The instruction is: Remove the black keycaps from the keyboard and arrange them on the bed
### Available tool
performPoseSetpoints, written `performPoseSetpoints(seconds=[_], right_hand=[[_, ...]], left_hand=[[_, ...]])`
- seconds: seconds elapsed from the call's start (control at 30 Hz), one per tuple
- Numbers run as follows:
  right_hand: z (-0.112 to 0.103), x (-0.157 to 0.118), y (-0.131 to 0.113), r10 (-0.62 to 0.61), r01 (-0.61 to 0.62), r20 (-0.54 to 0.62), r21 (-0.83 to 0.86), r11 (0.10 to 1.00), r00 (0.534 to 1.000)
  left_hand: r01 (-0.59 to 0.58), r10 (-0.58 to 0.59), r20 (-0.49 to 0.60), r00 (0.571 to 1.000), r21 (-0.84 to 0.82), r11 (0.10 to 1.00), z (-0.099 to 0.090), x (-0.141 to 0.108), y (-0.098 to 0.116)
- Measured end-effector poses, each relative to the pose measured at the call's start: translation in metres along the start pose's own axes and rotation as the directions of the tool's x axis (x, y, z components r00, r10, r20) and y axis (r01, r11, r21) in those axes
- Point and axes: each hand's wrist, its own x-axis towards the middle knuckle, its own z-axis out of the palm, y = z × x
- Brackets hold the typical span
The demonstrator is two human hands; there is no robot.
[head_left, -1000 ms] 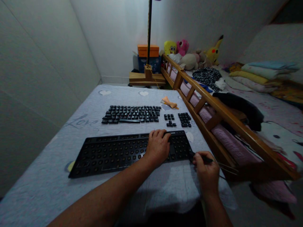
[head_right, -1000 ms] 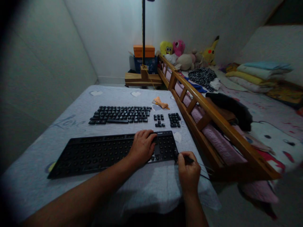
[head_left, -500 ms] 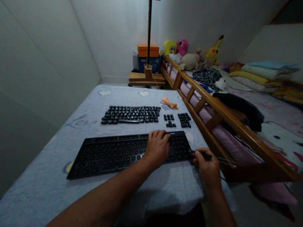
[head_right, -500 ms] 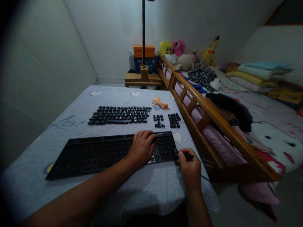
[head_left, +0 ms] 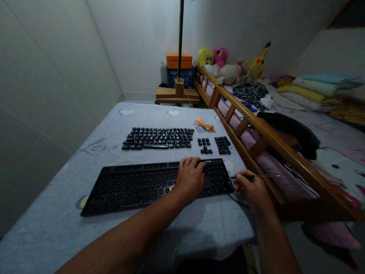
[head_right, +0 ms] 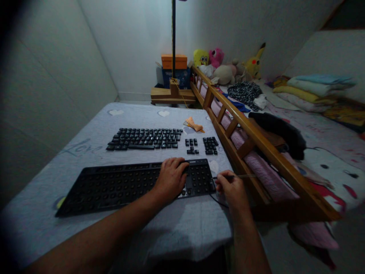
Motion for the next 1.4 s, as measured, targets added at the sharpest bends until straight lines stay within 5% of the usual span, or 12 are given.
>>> performPoseSetpoints(seconds=[0.17,0.73,0.97,1.17,1.4], right_hand=[[-0.001,0.005,-0.002,0.049,-0.05,0.087,0.017,0.999,0.995],[-0.007,-0.011,0.006,0.118,-0.13,0.103,0.119,0.984,0.988],[-0.008,-0.022,0.01,-0.054,0.067,0.074,-0.182,0.981,0.996],[-0.006,-0.028,0.004,-0.07,0.089,0.069,-0.326,0.941,0.995],[0.006,-0.043,-0.009,-0.221,0.236,0.094,-0.535,0.811,0.971]], left_hand=[[0.0,0.0,-0.008,1.0,0.006,1.0,0.001,0.0,0.0],[-0.005,0.005,-0.005,1.0,0.005,1.0,0.001,0.0,-0.001],[-0.005,0.005,-0.003,1.0,0.01,1.0,0.001,0.001,0.0],[-0.002,0.002,0.003,1.0,0.02,1.0,0.0,0.001,0.001],[-0.002,0.002,-0.003,1.0,0.013,1.0,0.0,0.0,0.0]])
